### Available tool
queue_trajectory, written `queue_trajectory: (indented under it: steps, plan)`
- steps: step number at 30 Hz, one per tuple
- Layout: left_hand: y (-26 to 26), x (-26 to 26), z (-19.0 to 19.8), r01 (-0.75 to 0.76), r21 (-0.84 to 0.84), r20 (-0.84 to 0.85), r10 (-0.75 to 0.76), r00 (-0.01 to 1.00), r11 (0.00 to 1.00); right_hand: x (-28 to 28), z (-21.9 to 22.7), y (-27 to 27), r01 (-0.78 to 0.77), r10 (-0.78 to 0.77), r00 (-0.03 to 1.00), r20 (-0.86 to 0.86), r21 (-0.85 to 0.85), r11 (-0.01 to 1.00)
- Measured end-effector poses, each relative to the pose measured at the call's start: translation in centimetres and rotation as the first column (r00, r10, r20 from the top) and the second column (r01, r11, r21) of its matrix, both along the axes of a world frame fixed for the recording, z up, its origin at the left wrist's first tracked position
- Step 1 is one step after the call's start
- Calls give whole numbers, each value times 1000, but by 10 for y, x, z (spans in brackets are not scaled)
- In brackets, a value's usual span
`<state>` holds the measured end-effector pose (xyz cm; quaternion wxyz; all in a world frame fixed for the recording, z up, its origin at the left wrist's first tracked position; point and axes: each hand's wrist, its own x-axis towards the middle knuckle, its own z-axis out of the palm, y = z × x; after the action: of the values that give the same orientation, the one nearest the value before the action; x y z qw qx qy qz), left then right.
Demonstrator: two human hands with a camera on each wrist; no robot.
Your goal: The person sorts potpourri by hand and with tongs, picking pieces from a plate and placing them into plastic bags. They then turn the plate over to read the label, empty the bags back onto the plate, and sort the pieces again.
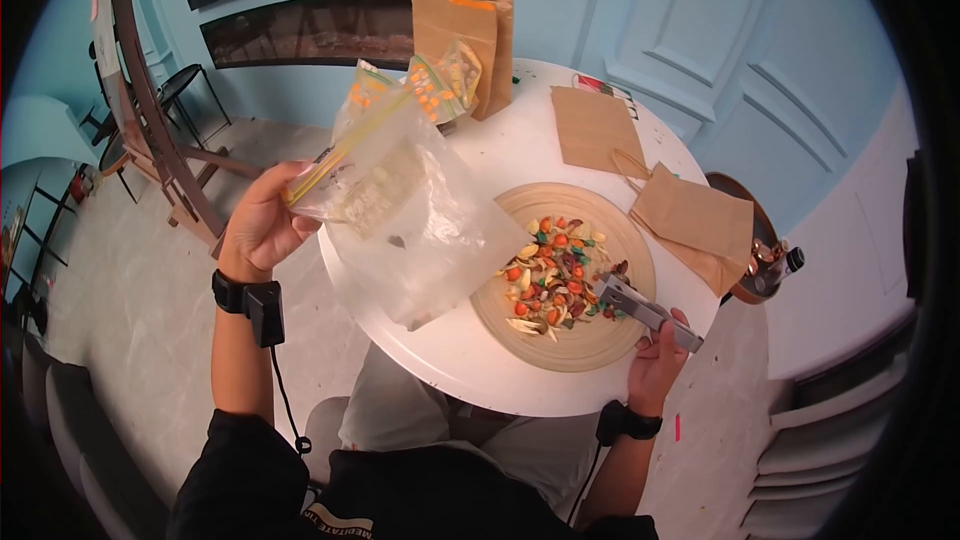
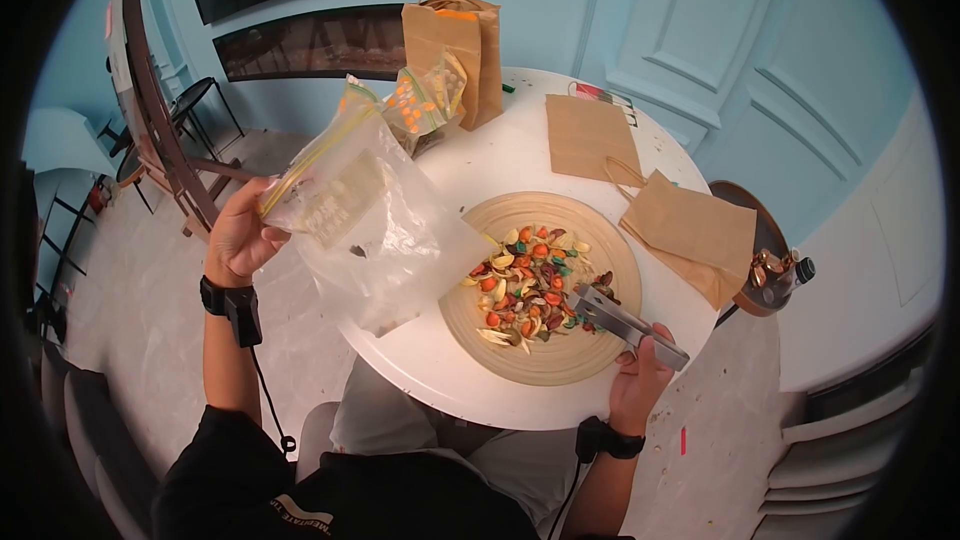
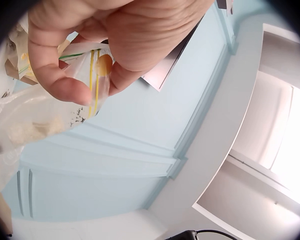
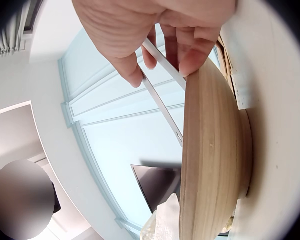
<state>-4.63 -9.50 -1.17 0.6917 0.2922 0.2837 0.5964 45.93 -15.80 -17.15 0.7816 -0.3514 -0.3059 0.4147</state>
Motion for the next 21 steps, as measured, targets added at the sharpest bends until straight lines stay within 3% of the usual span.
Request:
queue_trajectory:
  steps: [5,21]
  plan:
    - [-4,2,1,91,20,83,-93,992,996,2,-2,-1,-16,17,999,44,-23,1000]
    - [-10,-2,-1,167,95,153,-180,972,981,-2,4,0,-15,16,999,34,-27,1000]
